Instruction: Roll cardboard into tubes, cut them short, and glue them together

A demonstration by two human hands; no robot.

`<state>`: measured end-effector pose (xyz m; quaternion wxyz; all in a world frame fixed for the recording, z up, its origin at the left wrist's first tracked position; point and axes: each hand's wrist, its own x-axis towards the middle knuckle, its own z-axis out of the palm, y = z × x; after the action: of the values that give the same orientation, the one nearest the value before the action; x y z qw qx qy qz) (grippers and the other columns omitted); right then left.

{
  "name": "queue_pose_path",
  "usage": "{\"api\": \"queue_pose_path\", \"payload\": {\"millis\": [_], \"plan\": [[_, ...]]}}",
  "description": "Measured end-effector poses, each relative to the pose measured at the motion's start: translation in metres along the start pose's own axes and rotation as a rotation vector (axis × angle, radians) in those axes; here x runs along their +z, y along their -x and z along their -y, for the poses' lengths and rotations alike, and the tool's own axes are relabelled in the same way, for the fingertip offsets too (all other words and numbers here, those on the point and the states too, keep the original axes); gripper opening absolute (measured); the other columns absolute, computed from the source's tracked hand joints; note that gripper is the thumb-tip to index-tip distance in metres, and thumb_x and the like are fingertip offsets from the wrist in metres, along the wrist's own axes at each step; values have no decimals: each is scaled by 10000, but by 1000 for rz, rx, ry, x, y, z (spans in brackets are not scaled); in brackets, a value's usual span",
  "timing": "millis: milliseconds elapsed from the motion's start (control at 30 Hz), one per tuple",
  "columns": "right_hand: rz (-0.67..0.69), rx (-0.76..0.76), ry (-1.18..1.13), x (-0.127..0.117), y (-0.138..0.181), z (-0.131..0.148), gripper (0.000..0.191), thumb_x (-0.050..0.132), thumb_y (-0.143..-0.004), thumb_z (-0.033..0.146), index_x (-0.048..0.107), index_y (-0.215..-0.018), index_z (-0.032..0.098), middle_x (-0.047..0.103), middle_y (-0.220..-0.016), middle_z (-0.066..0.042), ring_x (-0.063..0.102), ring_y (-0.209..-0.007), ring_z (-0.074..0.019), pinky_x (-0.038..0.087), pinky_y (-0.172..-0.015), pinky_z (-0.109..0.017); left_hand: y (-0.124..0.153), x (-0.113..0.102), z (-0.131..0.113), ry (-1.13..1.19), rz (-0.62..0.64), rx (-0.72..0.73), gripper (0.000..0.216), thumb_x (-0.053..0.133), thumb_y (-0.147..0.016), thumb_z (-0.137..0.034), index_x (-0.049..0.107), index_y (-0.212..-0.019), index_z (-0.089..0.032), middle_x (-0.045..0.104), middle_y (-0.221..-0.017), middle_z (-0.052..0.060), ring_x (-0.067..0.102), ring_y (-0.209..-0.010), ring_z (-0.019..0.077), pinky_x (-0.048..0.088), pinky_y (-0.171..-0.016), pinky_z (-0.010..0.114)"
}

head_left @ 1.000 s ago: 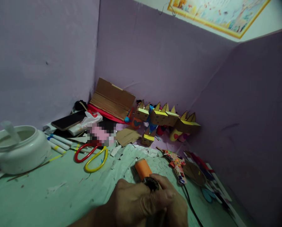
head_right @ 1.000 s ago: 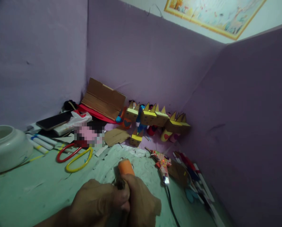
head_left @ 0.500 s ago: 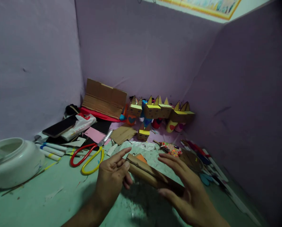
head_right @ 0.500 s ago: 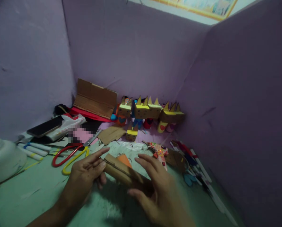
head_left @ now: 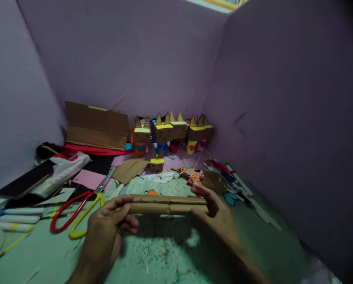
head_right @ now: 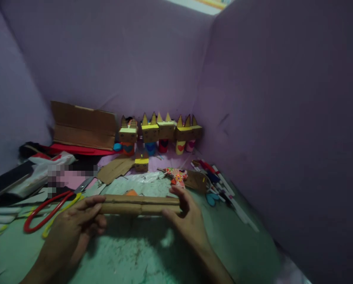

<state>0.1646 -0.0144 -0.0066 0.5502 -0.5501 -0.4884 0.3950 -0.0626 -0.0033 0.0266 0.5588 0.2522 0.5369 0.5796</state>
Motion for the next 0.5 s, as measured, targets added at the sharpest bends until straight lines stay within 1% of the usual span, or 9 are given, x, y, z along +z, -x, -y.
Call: {"api": "queue_pose_path", "payload": {"millis": [100, 200, 300, 400, 500], "plan": [[49, 78, -153, 6, 1, -2, 595, 758, -604, 379, 542, -1124, 186, 679, -1076, -132, 644, -991, -293, 533, -795, -403, -1, -1, 0, 9, -18, 2, 334, 709, -425, -187, 604, -737, -134, 579, -409, -11, 535, -358, 143, 435, -339, 212], [15, 68, -241, 12, 2, 1, 613, 777, -565, 311, 524, -1109, 190, 688, -1032, -112, 659, -948, -268, 522, -820, -393, -5, -2, 1, 37, -65, -3, 263, 662, -472, -128, 573, -718, -156, 577, -467, -33, 542, -360, 138, 417, -330, 202], [-14, 2, -247, 17, 2, 10, 626, 807, -498, 246, 547, -1065, 206, 691, -995, -85, 653, -944, -258, 520, -828, -375, -12, -5, 4, 33, -99, -40, 255, 653, -514, -126, 547, -739, -180, 554, -500, -52, 519, -340, 129, 359, -291, 183], [-30, -95, -191, 22, 5, 22, 625, 851, -446, 269, 599, -1015, 202, 691, -958, -70, 654, -895, -246, 526, -791, -347, -21, -7, 10, -16, -48, -82, 227, 678, -561, -159, 557, -753, -173, 527, -529, -58, 454, -317, 89, 293, -263, 157], [-49, -315, -57, 28, 10, 31, 494, 862, -462, 338, 652, -884, 191, 681, -832, -39, 639, -749, -198, 524, -677, -290, -27, -9, 18, -47, 17, -147, 189, 690, -619, -191, 571, -763, -165, 487, -548, -66, 404, -333, 56, 285, -277, 138]]}}
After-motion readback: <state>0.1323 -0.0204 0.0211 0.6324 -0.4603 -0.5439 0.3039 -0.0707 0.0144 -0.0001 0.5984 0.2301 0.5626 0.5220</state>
